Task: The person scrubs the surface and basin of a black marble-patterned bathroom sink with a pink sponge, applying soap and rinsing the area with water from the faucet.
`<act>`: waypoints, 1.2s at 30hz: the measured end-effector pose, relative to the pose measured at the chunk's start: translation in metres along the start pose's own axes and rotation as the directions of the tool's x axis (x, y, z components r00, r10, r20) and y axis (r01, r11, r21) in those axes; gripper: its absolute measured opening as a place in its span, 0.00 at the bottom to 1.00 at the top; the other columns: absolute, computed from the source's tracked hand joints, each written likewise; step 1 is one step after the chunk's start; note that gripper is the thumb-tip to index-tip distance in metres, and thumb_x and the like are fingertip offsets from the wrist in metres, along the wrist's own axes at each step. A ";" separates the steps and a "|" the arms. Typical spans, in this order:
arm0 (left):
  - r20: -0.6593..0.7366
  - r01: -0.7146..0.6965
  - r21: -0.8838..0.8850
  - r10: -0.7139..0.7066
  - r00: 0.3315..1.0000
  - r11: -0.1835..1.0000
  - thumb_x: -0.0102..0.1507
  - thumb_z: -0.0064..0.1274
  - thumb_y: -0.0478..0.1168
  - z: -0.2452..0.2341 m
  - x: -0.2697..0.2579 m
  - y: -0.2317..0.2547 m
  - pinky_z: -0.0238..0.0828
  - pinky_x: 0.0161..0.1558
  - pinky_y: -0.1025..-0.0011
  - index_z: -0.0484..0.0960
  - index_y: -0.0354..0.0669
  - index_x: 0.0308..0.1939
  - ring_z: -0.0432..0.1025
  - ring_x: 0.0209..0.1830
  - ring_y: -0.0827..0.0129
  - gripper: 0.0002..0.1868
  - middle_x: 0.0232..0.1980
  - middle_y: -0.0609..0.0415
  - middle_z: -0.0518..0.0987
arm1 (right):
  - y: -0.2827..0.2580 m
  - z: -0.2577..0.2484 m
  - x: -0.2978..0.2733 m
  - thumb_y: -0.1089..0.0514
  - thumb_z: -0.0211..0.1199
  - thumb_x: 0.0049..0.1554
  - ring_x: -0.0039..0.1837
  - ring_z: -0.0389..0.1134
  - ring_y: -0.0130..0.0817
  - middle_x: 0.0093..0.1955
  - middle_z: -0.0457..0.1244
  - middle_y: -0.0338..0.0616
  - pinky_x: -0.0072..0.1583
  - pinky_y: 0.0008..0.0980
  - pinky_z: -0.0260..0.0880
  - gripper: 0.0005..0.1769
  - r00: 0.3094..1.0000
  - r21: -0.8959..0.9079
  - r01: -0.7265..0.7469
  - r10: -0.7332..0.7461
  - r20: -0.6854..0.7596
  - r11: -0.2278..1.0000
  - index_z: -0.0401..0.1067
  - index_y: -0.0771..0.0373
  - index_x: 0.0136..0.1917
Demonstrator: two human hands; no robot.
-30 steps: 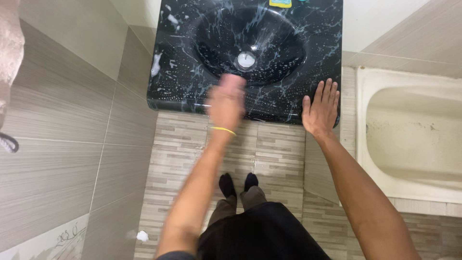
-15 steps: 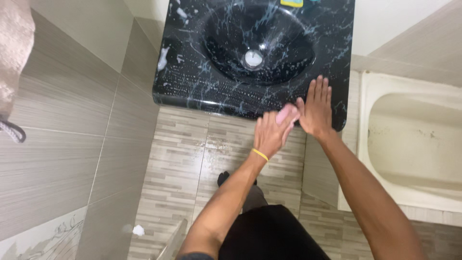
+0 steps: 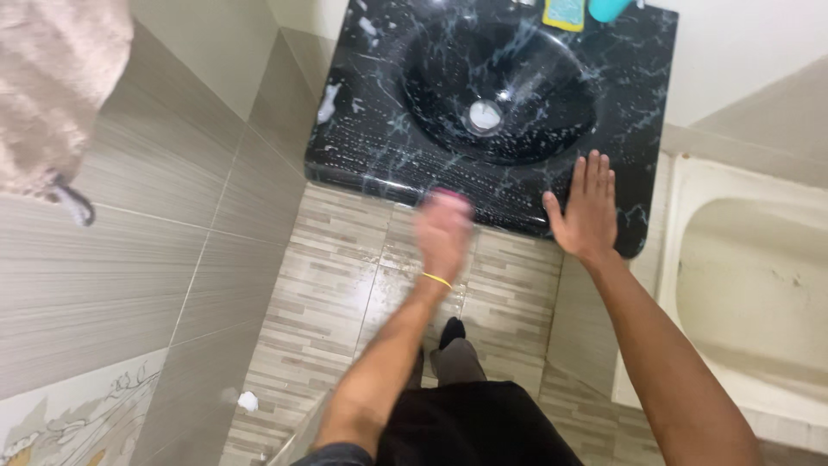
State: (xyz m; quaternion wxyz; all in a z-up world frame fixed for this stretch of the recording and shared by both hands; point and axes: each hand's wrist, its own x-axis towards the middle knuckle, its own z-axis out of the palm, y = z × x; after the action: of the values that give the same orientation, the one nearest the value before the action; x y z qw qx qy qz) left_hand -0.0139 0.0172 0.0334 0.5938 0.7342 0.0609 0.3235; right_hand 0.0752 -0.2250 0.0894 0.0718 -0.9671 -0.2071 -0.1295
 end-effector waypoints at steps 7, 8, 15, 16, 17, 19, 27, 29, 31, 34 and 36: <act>-0.390 0.313 -0.122 -0.335 0.858 0.942 0.73 0.38 0.47 -0.059 0.072 -0.026 0.60 0.32 0.54 0.75 0.36 0.36 0.62 0.29 0.60 0.20 0.31 0.46 0.66 | 0.012 0.002 -0.006 0.43 0.48 0.68 0.86 0.39 0.60 0.85 0.43 0.66 0.83 0.55 0.35 0.40 1.000 0.088 0.012 -0.009 -0.028 0.996 0.51 0.76 0.81; -0.655 0.285 0.266 -0.044 0.754 0.921 0.74 0.43 0.50 -0.079 0.089 -0.038 0.71 0.44 0.59 0.67 0.31 0.49 0.68 0.42 0.63 0.20 0.44 0.46 0.68 | 0.009 0.005 -0.007 0.43 0.48 0.68 0.86 0.39 0.60 0.85 0.43 0.66 0.83 0.55 0.35 0.40 1.000 0.093 0.010 -0.008 -0.024 0.996 0.51 0.76 0.81; 0.104 0.217 0.086 -0.226 0.969 0.972 0.74 0.44 0.49 -0.016 0.016 -0.009 0.71 0.39 0.60 0.84 0.40 0.39 0.74 0.33 0.65 0.19 0.32 0.52 0.81 | -0.005 0.001 0.000 0.44 0.53 0.65 0.85 0.41 0.61 0.83 0.46 0.67 0.81 0.56 0.37 0.40 0.996 0.004 -0.035 0.036 -0.083 0.999 0.56 0.75 0.79; 0.106 0.219 0.083 -0.227 0.968 0.972 0.74 0.44 0.49 -0.017 0.021 -0.010 0.71 0.39 0.60 0.84 0.40 0.39 0.74 0.33 0.65 0.19 0.32 0.52 0.81 | -0.005 -0.001 -0.002 0.45 0.54 0.65 0.85 0.42 0.61 0.83 0.47 0.68 0.81 0.56 0.38 0.39 0.995 0.044 -0.014 0.019 -0.103 0.999 0.57 0.75 0.79; -0.005 0.008 0.282 -0.007 1.000 0.959 0.72 0.46 0.50 -0.020 0.029 -0.012 0.69 0.38 0.58 0.79 0.44 0.36 0.72 0.32 0.61 0.16 0.31 0.52 0.77 | -0.004 -0.002 -0.004 0.45 0.54 0.65 0.85 0.42 0.61 0.83 0.47 0.68 0.81 0.56 0.38 0.39 0.995 0.041 -0.016 0.020 -0.101 0.999 0.57 0.75 0.79; -0.297 0.129 0.134 -0.084 0.951 0.983 0.72 0.45 0.48 -0.034 0.052 -0.019 0.68 0.37 0.53 0.73 0.37 0.44 0.70 0.33 0.58 0.16 0.34 0.49 0.74 | -0.002 -0.002 -0.006 0.47 0.54 0.66 0.84 0.45 0.62 0.82 0.49 0.68 0.82 0.56 0.41 0.36 0.990 0.098 0.019 -0.005 -0.139 0.995 0.60 0.74 0.78; -0.583 0.352 -0.217 -0.410 0.701 0.911 0.73 0.32 0.56 -0.014 0.043 -0.067 0.33 0.80 0.57 0.21 0.40 0.80 0.37 0.84 0.48 0.46 0.85 0.36 0.35 | -0.008 0.002 -0.006 0.50 0.56 0.64 0.84 0.47 0.62 0.82 0.51 0.65 0.81 0.57 0.43 0.35 0.984 0.048 -0.046 0.054 -0.168 0.998 0.61 0.73 0.78; -0.396 0.690 -0.402 -0.793 0.462 0.603 0.82 0.32 0.56 0.018 0.024 -0.086 0.43 0.74 0.53 0.29 0.43 0.84 0.39 0.83 0.48 0.39 0.87 0.42 0.34 | -0.008 0.003 -0.004 0.50 0.57 0.64 0.84 0.47 0.62 0.82 0.51 0.65 0.81 0.57 0.43 0.35 0.987 0.062 -0.036 0.045 -0.155 0.997 0.61 0.73 0.78; -0.323 0.630 -0.619 -0.883 0.341 0.469 0.75 0.33 0.54 -0.011 0.043 -0.121 0.57 0.53 0.60 0.41 0.47 0.79 0.56 0.60 0.56 0.33 0.78 0.46 0.52 | -0.005 0.003 -0.010 0.51 0.56 0.65 0.85 0.48 0.60 0.83 0.51 0.64 0.82 0.57 0.43 0.34 0.983 0.102 -0.031 0.048 -0.175 0.994 0.61 0.71 0.79; -0.129 0.454 -0.762 -0.796 0.592 0.461 0.75 0.42 0.47 -0.104 0.091 -0.149 0.60 0.17 0.76 0.74 0.45 0.49 0.65 0.20 0.75 0.11 0.36 0.53 0.76 | -0.003 0.010 -0.007 0.52 0.57 0.64 0.84 0.49 0.60 0.82 0.53 0.62 0.82 0.58 0.44 0.33 0.975 0.068 -0.031 0.045 -0.218 0.997 0.62 0.71 0.78; -0.127 0.512 -0.743 -0.842 0.524 0.431 0.73 0.40 0.49 -0.102 0.094 -0.140 0.58 0.16 0.76 0.74 0.50 0.42 0.65 0.18 0.75 0.11 0.30 0.57 0.75 | -0.001 0.009 -0.007 0.52 0.57 0.64 0.84 0.49 0.60 0.82 0.53 0.62 0.81 0.58 0.44 0.33 0.971 0.056 -0.028 0.040 -0.235 0.998 0.63 0.71 0.78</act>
State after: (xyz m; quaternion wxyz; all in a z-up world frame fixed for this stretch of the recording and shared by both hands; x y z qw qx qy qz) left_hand 0.0450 0.1867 -0.0480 0.8427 0.2908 0.3981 0.2163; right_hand 0.0704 -0.2248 0.0788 0.1231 -0.9460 -0.1840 -0.2366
